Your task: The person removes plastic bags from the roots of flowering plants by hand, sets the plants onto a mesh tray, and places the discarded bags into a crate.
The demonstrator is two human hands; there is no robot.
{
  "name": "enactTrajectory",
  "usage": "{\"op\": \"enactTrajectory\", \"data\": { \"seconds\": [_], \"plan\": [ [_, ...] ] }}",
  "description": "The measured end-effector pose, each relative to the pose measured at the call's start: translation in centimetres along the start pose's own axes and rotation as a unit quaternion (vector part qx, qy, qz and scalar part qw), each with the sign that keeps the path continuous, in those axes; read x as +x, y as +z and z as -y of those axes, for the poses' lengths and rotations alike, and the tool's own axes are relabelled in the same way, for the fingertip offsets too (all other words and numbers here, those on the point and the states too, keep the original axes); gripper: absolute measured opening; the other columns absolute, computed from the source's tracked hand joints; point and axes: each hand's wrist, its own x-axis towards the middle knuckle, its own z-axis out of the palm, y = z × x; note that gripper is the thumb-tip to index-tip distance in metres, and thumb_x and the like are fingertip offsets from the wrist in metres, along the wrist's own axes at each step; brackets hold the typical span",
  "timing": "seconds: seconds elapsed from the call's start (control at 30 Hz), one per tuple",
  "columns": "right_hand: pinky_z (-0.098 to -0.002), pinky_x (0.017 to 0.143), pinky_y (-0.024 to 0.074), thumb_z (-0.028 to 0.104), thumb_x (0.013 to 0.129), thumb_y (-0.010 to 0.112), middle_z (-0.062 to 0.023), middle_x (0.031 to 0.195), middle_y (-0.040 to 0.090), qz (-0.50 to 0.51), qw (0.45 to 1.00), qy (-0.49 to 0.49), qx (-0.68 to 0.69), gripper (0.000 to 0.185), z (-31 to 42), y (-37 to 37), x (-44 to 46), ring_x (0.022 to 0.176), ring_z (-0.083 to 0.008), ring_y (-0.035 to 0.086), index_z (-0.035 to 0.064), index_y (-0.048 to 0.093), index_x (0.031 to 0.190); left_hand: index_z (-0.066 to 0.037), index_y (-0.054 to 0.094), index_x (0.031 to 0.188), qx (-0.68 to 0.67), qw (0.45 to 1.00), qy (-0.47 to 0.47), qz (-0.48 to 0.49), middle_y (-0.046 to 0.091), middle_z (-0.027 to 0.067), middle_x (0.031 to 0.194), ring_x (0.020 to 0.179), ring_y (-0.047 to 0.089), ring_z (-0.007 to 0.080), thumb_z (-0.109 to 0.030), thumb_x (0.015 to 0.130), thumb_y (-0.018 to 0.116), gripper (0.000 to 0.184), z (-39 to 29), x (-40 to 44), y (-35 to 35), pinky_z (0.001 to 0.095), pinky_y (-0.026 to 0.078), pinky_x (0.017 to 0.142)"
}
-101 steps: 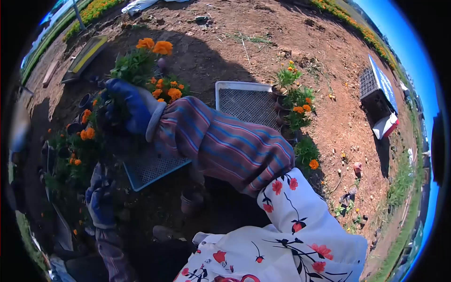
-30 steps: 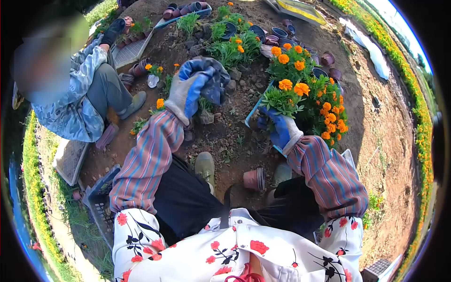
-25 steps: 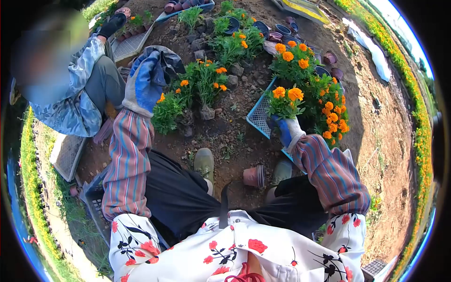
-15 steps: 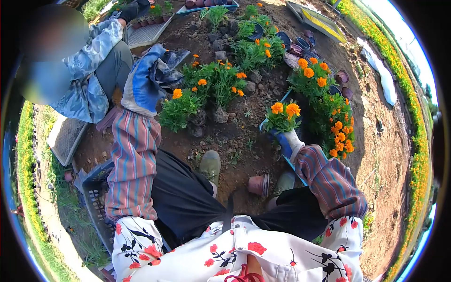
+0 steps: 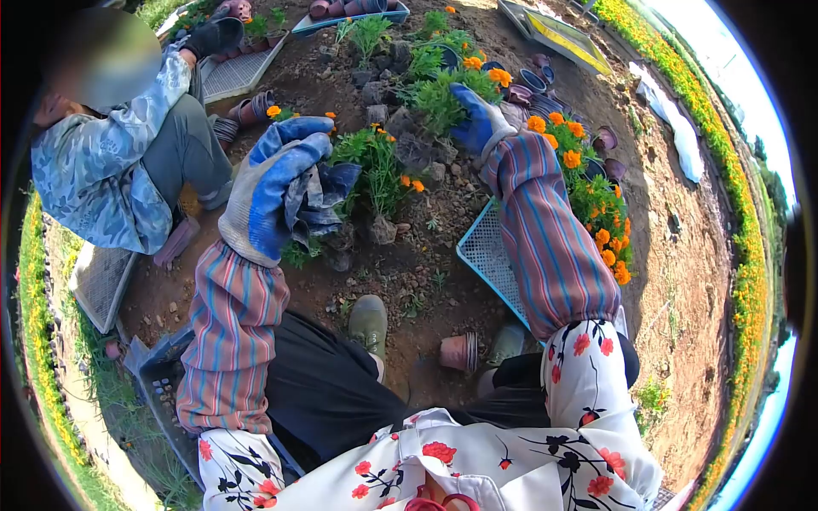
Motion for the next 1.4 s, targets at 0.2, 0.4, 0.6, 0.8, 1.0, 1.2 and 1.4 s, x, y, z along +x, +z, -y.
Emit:
{"op": "enactTrajectory", "data": {
  "seconds": [0.2,0.4,0.6,0.8,1.0,1.2,1.4],
  "plan": [
    [-0.0287,0.064,0.0467,0.026,0.082,0.058,-0.0039,0.089,0.056,-0.063,0.971,0.191,0.13,0.029,0.1,-7.2,-7.7,0.07,-0.0155,0.055,0.0085,0.052,0.105,-0.006,0.057,0.102,0.125,0.991,-0.036,-0.036,0.052,-0.0004,0.084,0.075,0.054,0.0052,-0.016,0.084,0.055,0.021,0.3,0.8,1.8,0.021,0.051,0.058],
    [-0.0362,0.057,0.0465,0.028,0.073,0.066,-0.0055,0.065,0.055,-0.05,0.885,0.374,-0.272,0.027,-10.6,-12.8,-19.9,0.065,-0.0244,0.057,0.0059,0.059,0.086,-0.006,0.057,0.103,0.134,0.989,-0.06,-0.011,0.052,-0.0007,0.081,0.068,0.05,0.0042,-0.016,0.085,0.055,0.021,1.7,1.8,5.1,0.0198,0.046,0.048],
    [-0.0454,0.092,0.0376,0.033,0.066,0.067,-0.0108,0.137,0.027,-0.158,0.773,0.257,-0.558,0.06,-11.2,-13.0,-18.4,0.116,-0.0343,0.039,0.0258,0.046,0.121,-0.004,0.058,0.1,0.217,0.974,-0.066,0.005,0.053,-0.0008,0.082,0.073,0.045,0.0036,-0.016,0.087,0.052,0.019,3.0,1.7,8.1,0.0179,0.039,0.068],
    [-0.0458,0.094,0.0365,0.04,0.071,0.061,-0.0105,0.137,0.026,-0.129,0.748,0.317,-0.568,0.051,-14.8,-14.0,-15.8,0.121,-0.0351,0.032,0.0263,0.05,0.118,-0.004,0.06,0.092,0.203,0.974,-0.102,0.004,0.051,0.0,0.076,0.062,0.047,0.0052,-0.026,0.089,0.051,0.024,5.0,2.2,9.6,0.0185,0.04,0.052],
    [-0.0393,0.086,0.0436,0.037,0.078,0.056,-0.0116,0.114,0.053,-0.176,0.889,0.32,-0.276,0.043,-16.1,-19.0,-14.9,0.102,-0.0296,0.053,0.0159,0.053,0.115,-0.003,0.055,0.061,0.221,0.973,-0.062,0.027,0.052,0.001,0.058,0.042,0.046,0.0055,-0.035,0.088,0.05,0.043,6.2,2.9,9.6,0.0203,0.035,0.036],
    [-0.0326,0.08,0.0475,0.014,0.083,0.053,-0.0093,0.11,0.054,-0.023,0.944,0.219,0.248,0.028,-1.8,-13.5,-16.7,0.097,-0.0196,0.055,0.0055,0.051,0.11,-0.003,0.057,0.097,0.29,0.94,-0.146,0.102,0.056,0.0,0.079,0.06,0.049,0.0031,-0.018,0.084,0.058,0.02,8.4,3.2,9.2,0.0199,0.042,0.061],
    [-0.0368,0.08,0.0464,0.026,0.088,0.05,-0.0105,0.109,0.053,0.042,0.894,0.237,0.379,0.028,9.5,-6.6,-19.5,0.094,-0.0215,0.055,0.0112,0.049,0.111,-0.003,0.042,0.123,0.425,0.886,-0.09,0.163,0.055,0.0047,0.098,0.086,0.051,0.0089,-0.021,0.08,0.063,0.051,10.5,3.1,9.8,0.0245,0.044,0.075]
  ]
}}
